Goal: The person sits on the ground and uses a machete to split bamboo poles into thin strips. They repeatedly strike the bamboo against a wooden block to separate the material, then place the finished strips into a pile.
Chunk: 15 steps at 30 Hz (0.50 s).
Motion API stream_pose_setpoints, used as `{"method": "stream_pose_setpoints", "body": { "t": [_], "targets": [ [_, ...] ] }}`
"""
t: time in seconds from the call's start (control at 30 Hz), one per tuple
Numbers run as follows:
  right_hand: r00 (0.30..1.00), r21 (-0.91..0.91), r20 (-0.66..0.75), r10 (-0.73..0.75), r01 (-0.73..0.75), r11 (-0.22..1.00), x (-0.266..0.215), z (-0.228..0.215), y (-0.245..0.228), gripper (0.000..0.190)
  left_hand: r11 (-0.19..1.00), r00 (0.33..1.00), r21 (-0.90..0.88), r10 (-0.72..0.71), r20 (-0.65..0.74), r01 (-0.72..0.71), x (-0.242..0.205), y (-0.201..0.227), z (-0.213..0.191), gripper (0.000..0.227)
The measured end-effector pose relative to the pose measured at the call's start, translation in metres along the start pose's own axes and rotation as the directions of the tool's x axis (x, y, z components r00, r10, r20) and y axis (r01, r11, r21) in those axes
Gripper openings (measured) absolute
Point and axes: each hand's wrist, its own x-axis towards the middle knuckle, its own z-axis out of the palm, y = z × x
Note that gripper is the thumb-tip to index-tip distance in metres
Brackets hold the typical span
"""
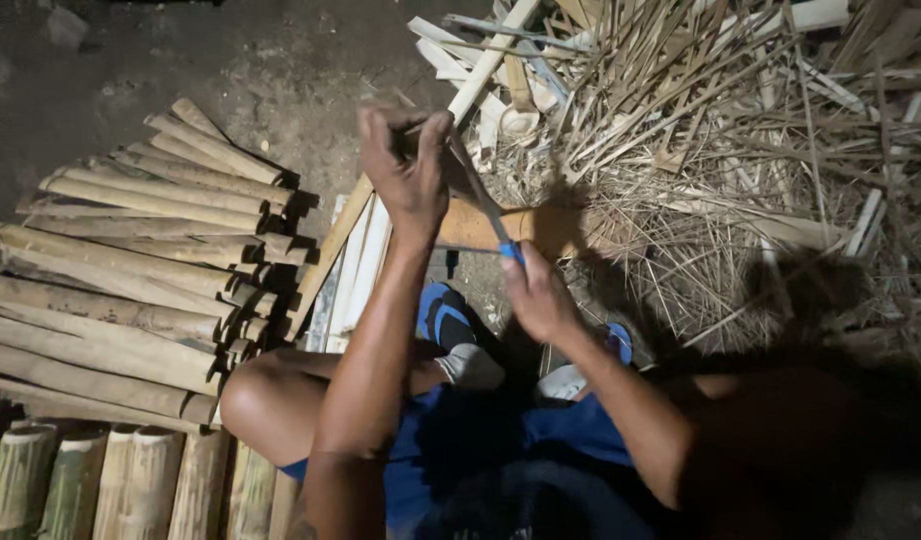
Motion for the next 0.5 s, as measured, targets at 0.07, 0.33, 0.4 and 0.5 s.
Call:
{"method": "stream_pose_setpoints", "body": {
  "t": [0.07,0.33,0.4,0.5],
  "targets": [
    [0.926,-0.071,-0.166,-0.338,0.33,0.941,-0.007,-0.006,-0.042,0.043,0.987,0.987,0.127,0.117,-0.107,-0.103,0.0,-0.009,0.012,0.018],
    [0.988,-0.027,-0.114,-0.101,0.098,0.995,0.012,0.035,0.026,0.037,0.999,0.992,0.018,0.039,-0.123,-0.037,-0.003,0.003,0.002,0.015],
    [0.991,-0.099,-0.128,-0.04,0.027,0.995,0.016,0.066,0.076,0.035,1.0,0.991,0.015,0.003,-0.132,-0.001,0.001,0.006,-0.002,0.016],
    [0.986,-0.207,-0.096,0.137,-0.154,0.966,0.034,0.078,0.139,0.032,1.0,0.992,0.001,-0.014,-0.122,0.014,0.009,0.008,-0.007,0.014]
  ]
}}
